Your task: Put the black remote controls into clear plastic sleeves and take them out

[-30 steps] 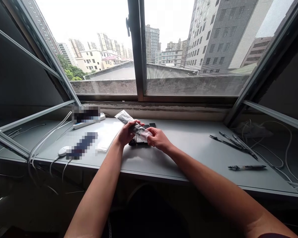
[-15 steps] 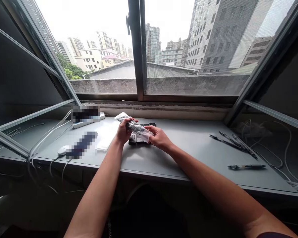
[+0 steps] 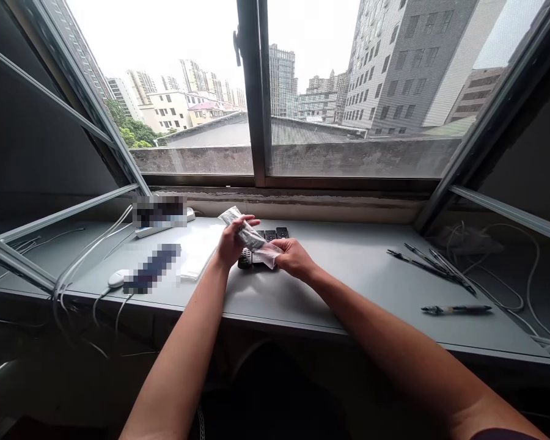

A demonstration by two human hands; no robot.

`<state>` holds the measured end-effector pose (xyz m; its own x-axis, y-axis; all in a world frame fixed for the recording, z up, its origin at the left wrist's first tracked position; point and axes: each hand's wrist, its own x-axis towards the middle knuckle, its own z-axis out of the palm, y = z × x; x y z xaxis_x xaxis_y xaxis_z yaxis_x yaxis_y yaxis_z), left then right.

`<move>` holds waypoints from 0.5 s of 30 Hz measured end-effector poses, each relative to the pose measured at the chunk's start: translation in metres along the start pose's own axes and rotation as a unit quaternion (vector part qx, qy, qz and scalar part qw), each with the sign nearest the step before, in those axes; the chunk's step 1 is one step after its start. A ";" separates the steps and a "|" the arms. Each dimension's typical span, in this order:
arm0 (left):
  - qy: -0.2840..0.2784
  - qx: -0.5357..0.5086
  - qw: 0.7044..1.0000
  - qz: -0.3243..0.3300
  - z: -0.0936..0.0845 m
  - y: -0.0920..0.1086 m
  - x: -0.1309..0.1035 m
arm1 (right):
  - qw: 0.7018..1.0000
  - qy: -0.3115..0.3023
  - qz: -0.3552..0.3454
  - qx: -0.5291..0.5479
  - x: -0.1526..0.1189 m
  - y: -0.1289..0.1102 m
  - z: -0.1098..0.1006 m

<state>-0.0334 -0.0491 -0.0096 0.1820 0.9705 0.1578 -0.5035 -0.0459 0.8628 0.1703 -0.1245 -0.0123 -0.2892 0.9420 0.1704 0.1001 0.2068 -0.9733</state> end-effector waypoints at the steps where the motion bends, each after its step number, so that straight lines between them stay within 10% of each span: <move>1: 0.028 -0.013 0.999 0.014 -0.001 0.001 0.002 | 1.000 0.001 -0.001 -0.003 0.000 0.000 -0.001; 15: 0.144 -0.131 0.977 0.085 -0.013 0.004 0.011 | 0.998 0.017 0.014 0.058 0.003 0.001 -0.006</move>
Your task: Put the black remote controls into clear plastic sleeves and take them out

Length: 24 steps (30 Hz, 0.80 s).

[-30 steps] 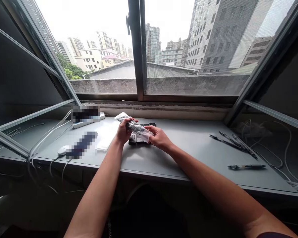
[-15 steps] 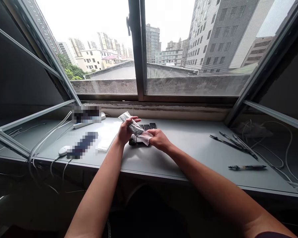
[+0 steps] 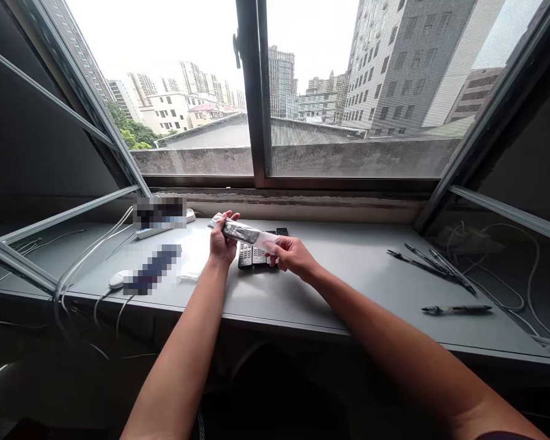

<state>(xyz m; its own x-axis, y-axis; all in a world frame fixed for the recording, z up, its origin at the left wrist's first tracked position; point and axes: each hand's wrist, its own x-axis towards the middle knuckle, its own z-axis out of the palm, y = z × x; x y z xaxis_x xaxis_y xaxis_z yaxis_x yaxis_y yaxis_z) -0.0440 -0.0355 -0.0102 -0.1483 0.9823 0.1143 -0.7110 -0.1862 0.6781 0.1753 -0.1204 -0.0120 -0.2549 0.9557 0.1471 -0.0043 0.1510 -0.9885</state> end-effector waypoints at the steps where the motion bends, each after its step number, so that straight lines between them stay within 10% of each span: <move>1: 0.014 -0.017 1.000 0.001 -0.002 0.001 0.002 | 1.000 0.003 -0.001 0.030 0.001 0.001 -0.001; 8: -0.030 -0.005 0.999 -0.030 0.001 0.005 -0.001 | 0.973 -0.034 0.064 0.218 0.007 -0.003 -0.007; 14: -0.199 0.121 0.967 -0.106 0.011 -0.002 -0.020 | 0.942 -0.218 0.186 0.177 -0.002 -0.003 -0.004; 24: -0.241 0.164 0.951 -0.101 0.008 -0.004 -0.022 | 0.920 -0.273 0.231 0.157 -0.005 0.006 -0.004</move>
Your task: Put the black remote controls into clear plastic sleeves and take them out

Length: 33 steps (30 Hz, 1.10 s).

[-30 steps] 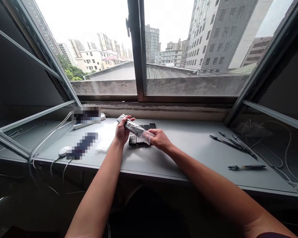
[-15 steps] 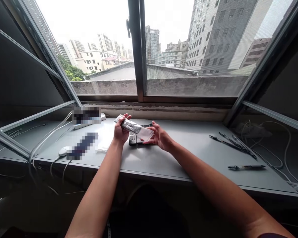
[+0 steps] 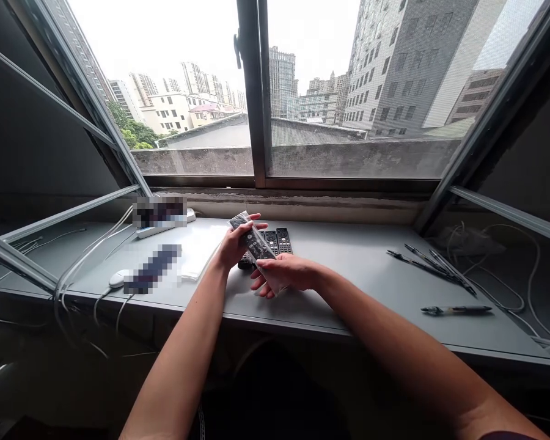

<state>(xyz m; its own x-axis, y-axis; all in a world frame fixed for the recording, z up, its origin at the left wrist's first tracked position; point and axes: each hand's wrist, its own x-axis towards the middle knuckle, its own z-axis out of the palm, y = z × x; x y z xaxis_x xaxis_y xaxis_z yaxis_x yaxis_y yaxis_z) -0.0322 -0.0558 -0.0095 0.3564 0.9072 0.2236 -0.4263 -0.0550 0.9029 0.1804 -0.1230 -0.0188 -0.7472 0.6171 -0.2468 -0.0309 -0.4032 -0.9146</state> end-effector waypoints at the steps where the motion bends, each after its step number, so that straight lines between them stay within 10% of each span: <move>1: -0.001 0.003 1.000 0.000 0.000 0.000 0.000 | 1.000 0.003 0.004 -0.004 0.000 0.001 -0.001; 24: 0.092 -0.034 0.995 0.007 -0.005 -0.008 0.011 | 0.986 -0.042 -0.089 -0.133 -0.008 -0.003 0.015; 33: 0.078 -0.015 0.997 -0.003 -0.006 -0.010 0.009 | 0.935 -0.060 -0.134 -0.324 -0.005 -0.012 0.017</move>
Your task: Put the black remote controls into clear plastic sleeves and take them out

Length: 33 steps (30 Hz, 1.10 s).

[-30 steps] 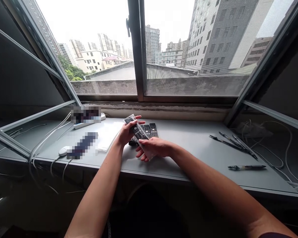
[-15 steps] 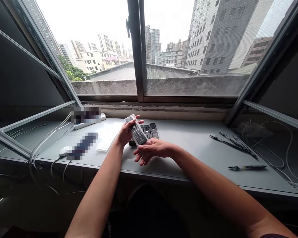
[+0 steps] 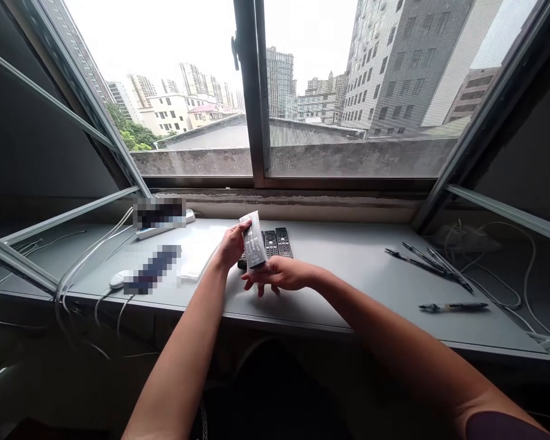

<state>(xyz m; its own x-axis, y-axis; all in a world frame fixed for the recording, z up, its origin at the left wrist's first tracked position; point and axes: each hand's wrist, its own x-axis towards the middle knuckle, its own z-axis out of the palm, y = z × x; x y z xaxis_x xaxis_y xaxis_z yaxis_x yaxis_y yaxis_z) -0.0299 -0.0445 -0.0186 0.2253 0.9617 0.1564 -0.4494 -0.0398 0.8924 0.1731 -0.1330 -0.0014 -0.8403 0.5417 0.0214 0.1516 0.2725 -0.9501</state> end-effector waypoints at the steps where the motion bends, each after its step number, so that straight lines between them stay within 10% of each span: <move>1: -0.004 -0.004 1.000 -0.003 0.000 0.001 -0.001 | 1.000 -0.003 -0.005 -0.022 0.001 -0.001 -0.002; 16: -0.151 -0.048 0.985 -0.065 0.001 0.010 -0.016 | 0.868 0.089 -0.106 -0.476 0.023 -0.021 -0.040; 33: -0.199 -0.075 0.968 -0.135 0.001 0.013 -0.022 | 0.849 0.190 -0.090 -0.485 0.015 -0.021 -0.056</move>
<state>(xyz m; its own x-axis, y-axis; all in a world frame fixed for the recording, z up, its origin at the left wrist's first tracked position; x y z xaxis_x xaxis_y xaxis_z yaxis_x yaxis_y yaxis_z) -0.0396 -0.0662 -0.0101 0.6534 0.7500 0.1024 -0.4409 0.2671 0.8569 0.1863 -0.0862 0.0364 -0.6952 0.5888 0.4123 0.5501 0.8050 -0.2222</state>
